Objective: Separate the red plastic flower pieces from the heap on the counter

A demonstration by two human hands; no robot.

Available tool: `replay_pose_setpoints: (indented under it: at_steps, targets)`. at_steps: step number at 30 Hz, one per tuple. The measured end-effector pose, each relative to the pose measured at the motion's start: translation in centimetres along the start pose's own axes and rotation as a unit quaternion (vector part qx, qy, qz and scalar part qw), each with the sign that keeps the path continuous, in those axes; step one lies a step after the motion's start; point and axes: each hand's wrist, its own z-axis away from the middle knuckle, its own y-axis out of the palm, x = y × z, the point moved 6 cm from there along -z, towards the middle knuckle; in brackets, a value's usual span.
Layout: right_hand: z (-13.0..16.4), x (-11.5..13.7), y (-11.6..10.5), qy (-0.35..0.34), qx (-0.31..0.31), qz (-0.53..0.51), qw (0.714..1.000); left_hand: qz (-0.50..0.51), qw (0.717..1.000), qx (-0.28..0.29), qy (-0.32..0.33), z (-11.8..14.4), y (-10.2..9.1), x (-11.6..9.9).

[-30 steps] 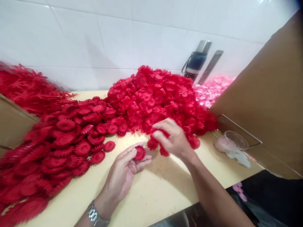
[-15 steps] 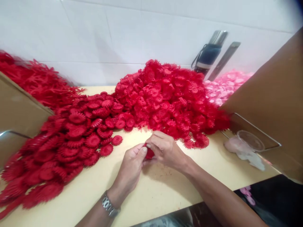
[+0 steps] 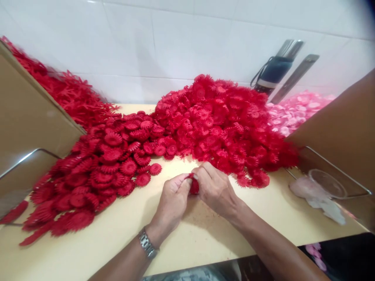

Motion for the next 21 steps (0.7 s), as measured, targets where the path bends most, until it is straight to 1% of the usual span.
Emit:
replay_pose_setpoints:
  at_steps: [4, 6, 7, 9, 10, 11, 13, 15, 16, 17, 18, 19, 20, 21]
  targets:
    - [-0.1, -0.2, 0.0, -0.001, 0.003, 0.009, 1.0, 0.027, 1.0, 0.004, -0.015, 0.2, 0.3, -0.1]
    - [-0.2, -1.2, -0.7, 0.01, -0.029, 0.026, 0.999, 0.027, 0.999, -0.004, -0.028, 0.4, 0.3, -0.1]
    - [-0.1, -2.3, -1.4, 0.03, -0.057, 0.043, 0.997, 0.024, 0.999, -0.013, -0.035, 0.4, 0.1, -0.1]
    - [0.4, -5.1, -3.2, 0.097, -0.118, 0.093, 0.984, 0.026, 0.998, -0.024, -0.046, 0.5, -0.1, 0.0]
    - [0.8, -6.8, -4.1, 0.142, -0.148, 0.129, 0.97, 0.033, 0.998, -0.023, -0.05, 0.5, -0.1, 0.0]
    - [1.2, -8.3, -4.9, 0.179, -0.161, 0.16, 0.957, 0.045, 0.997, -0.016, -0.054, 0.4, -0.1, 0.0]
    - [1.9, -10.7, -5.8, 0.23, -0.159, 0.21, 0.937, 0.079, 0.995, 0.0, -0.069, 0.4, -0.1, 0.2]
    - [2.0, -11.4, -6.0, 0.241, -0.141, 0.221, 0.934, 0.117, 0.989, 0.009, -0.087, 0.3, -0.1, 0.3]
    - [1.8, -11.2, -5.9, 0.233, -0.14, 0.201, 0.941, 0.135, 0.986, 0.011, -0.093, 0.2, -0.1, 0.3]
    - [1.5, -10.5, -5.7, 0.217, -0.141, 0.154, 0.954, 0.149, 0.984, 0.013, -0.097, 0.2, -0.1, 0.3]
    - [1.1, -9.5, -5.2, 0.195, -0.136, 0.084, 0.968, 0.159, 0.982, 0.019, -0.098, 0.2, -0.1, 0.2]
    - [0.6, -8.4, -4.5, 0.168, -0.117, -0.002, 0.979, 0.163, 0.982, 0.03, -0.096, 0.2, 0.1, 0.0]
    - [0.0, -7.1, -3.5, 0.144, -0.079, -0.088, 0.983, 0.162, 0.982, 0.044, -0.092, 0.2, 0.2, -0.1]
    - [-0.4, -5.8, -2.4, 0.124, -0.026, -0.162, 0.979, 0.156, 0.982, 0.059, -0.087, 0.3, 0.4, -0.3]
